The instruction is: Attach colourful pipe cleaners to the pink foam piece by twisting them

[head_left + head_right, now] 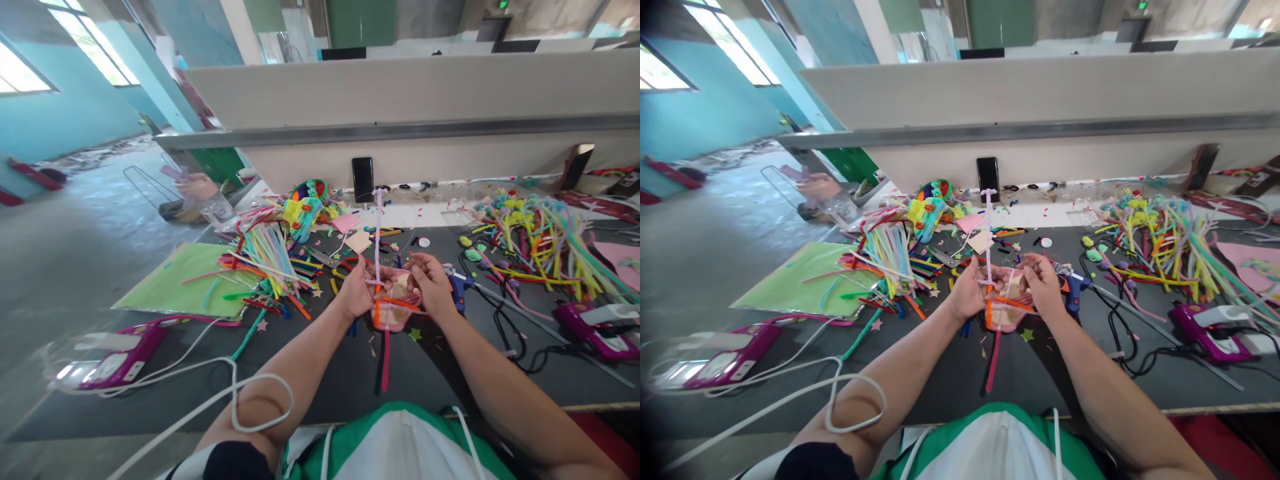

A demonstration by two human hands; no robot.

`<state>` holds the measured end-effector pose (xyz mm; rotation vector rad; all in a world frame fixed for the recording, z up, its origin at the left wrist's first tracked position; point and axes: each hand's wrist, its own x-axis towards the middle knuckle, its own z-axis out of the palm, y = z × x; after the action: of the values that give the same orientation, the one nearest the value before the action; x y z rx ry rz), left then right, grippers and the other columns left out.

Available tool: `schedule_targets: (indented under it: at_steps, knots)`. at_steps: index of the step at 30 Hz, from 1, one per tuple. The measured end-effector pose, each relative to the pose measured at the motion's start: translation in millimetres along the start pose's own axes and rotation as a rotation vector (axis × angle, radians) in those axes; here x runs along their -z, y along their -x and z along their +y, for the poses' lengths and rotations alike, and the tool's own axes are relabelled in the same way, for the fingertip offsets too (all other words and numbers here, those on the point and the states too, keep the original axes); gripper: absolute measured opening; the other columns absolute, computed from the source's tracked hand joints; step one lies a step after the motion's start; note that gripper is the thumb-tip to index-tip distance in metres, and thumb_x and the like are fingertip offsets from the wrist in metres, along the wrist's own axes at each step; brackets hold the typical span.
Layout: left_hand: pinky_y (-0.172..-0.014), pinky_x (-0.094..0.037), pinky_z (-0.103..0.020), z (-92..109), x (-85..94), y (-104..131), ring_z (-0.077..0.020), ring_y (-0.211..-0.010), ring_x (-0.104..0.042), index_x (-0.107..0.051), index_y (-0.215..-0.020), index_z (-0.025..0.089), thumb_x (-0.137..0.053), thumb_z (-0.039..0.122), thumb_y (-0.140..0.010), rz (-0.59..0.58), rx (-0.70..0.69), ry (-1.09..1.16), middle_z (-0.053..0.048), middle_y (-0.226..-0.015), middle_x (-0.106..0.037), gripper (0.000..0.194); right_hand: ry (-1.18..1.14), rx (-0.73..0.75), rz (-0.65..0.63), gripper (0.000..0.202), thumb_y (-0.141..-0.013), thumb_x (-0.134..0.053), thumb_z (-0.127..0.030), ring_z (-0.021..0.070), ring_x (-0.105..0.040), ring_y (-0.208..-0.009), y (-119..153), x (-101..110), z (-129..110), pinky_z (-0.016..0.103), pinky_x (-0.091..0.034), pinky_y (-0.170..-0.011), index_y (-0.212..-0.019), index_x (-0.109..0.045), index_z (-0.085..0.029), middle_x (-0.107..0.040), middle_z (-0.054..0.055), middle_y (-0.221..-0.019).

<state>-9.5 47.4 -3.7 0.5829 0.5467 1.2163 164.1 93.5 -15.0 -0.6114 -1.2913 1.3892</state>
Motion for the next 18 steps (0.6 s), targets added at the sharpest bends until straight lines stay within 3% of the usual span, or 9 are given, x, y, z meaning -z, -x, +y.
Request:
schedule_targets:
  at_steps: [13, 18]
  knots:
    - [-0.042, -0.033, -0.02, -1.0, -4.3, 2.2, -0.0146, -0.06, -0.057, -0.068, -0.092, 0.004, -0.027, 0.068, -0.087, -0.03, 0.038, 0.029, -0.017, -0.08, -0.065, 0.077, 0.075, 0.006, -0.024, 0.02, -0.085, -0.06, -0.033, 0.0066, -0.052, -0.047, 3.4, -4.1, -4.3, 0.024, -0.044, -0.045, -0.102, -0.059, -0.022, -0.062, 0.0, -0.085]
    - [-0.044, -0.033, -0.019, -2.6, -6.0, 3.3, -0.0143, -0.061, -0.057, -0.068, -0.09, 0.004, -0.035, 0.062, -0.089, -0.055, 0.059, 0.037, -0.015, -0.077, -0.064, 0.066, 0.13, 0.001, -0.039, 0.023, -0.083, -0.061, -0.036, 0.0078, -0.052, -0.049, 5.9, -4.7, -2.6, 0.025, -0.044, -0.046, -0.101, -0.06, -0.023, -0.063, 0.001, -0.086]
